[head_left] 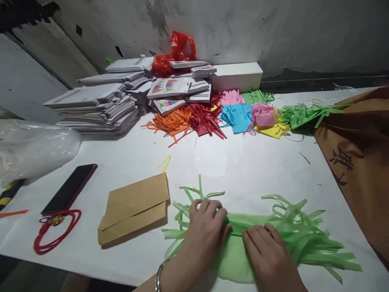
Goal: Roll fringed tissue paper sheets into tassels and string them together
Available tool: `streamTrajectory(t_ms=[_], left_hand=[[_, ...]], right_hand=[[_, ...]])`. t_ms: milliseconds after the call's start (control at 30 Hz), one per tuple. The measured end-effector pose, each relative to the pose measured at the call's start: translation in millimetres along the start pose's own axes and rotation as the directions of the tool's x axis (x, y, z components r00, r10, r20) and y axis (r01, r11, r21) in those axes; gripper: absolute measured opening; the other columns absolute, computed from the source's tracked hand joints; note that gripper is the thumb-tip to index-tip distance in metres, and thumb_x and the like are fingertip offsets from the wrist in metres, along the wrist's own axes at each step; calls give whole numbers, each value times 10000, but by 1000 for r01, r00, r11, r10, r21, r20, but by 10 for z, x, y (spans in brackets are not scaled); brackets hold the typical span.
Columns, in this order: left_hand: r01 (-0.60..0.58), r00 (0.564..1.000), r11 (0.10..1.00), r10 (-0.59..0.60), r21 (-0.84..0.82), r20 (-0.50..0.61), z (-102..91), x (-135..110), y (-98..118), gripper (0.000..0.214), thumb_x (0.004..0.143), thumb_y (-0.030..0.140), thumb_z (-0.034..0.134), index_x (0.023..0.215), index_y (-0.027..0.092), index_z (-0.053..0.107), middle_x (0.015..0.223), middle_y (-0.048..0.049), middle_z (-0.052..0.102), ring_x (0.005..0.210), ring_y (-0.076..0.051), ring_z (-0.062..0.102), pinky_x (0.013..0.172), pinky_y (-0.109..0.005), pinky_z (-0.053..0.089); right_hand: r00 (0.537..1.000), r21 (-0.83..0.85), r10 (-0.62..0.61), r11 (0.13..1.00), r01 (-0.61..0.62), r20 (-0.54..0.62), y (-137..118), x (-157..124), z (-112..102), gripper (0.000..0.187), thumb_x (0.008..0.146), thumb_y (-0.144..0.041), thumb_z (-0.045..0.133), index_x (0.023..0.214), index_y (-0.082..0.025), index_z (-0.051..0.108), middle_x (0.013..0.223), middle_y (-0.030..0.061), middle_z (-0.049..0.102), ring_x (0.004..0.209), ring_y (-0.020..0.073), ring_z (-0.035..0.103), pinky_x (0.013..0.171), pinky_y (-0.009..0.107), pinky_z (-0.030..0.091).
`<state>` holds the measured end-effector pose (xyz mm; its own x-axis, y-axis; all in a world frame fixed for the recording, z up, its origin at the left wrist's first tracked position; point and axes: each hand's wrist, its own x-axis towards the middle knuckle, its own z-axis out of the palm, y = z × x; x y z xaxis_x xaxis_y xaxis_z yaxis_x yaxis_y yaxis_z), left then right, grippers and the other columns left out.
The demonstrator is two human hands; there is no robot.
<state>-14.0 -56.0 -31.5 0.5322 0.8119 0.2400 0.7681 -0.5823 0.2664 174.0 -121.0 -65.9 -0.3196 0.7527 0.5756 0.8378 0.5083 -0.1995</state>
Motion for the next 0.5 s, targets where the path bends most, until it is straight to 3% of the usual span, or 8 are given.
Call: streamTrajectory(t_ms=[67, 167, 367, 500], left_hand=[[-130, 991, 990, 127, -51, -49, -57, -23, 11, 129, 910, 186, 689, 1025, 215, 637, 1135, -54, 684, 1073, -280, 565, 1066, -576, 293], [-252, 967, 966, 250, -64, -38, -94, -56, 25, 126, 940, 96, 621, 947, 221, 616, 1028, -6, 692, 1049, -232, 561, 1145, -535, 211], [-307, 945, 950, 311, -53, 104, -51, -99, 8, 193, 924, 29, 590, 833, 194, 546, 825, 23, 628, 839, -189, 541, 1077, -475, 259], [-251, 960, 966, 256, -59, 110, 25, -147, -29, 161, 944, 59, 617, 885, 203, 577, 834, 32, 642, 826, -190, 543, 1015, -446, 293]], right_hand=[[998, 63, 55, 996, -56, 15, 0, 12, 1, 281, 1011, -61, 407, 1000, -127, 680, 856, 72, 690, 857, 205, 613, 950, 398, 388], [996, 129, 94, 987, -94, 2, -25, 58, -22, 192, 1013, -107, 480, 989, -143, 668, 880, 60, 686, 858, 201, 612, 933, 391, 376], [999, 43, -10, 999, 8, 48, -24, 32, -55, 423, 1023, -51, 266, 945, -142, 672, 823, 71, 664, 822, 206, 584, 929, 382, 373], [995, 28, 87, 996, -89, 55, 109, -176, -132, 382, 1069, -135, 283, 1023, -168, 661, 964, 84, 701, 975, 226, 605, 1031, 434, 333]])
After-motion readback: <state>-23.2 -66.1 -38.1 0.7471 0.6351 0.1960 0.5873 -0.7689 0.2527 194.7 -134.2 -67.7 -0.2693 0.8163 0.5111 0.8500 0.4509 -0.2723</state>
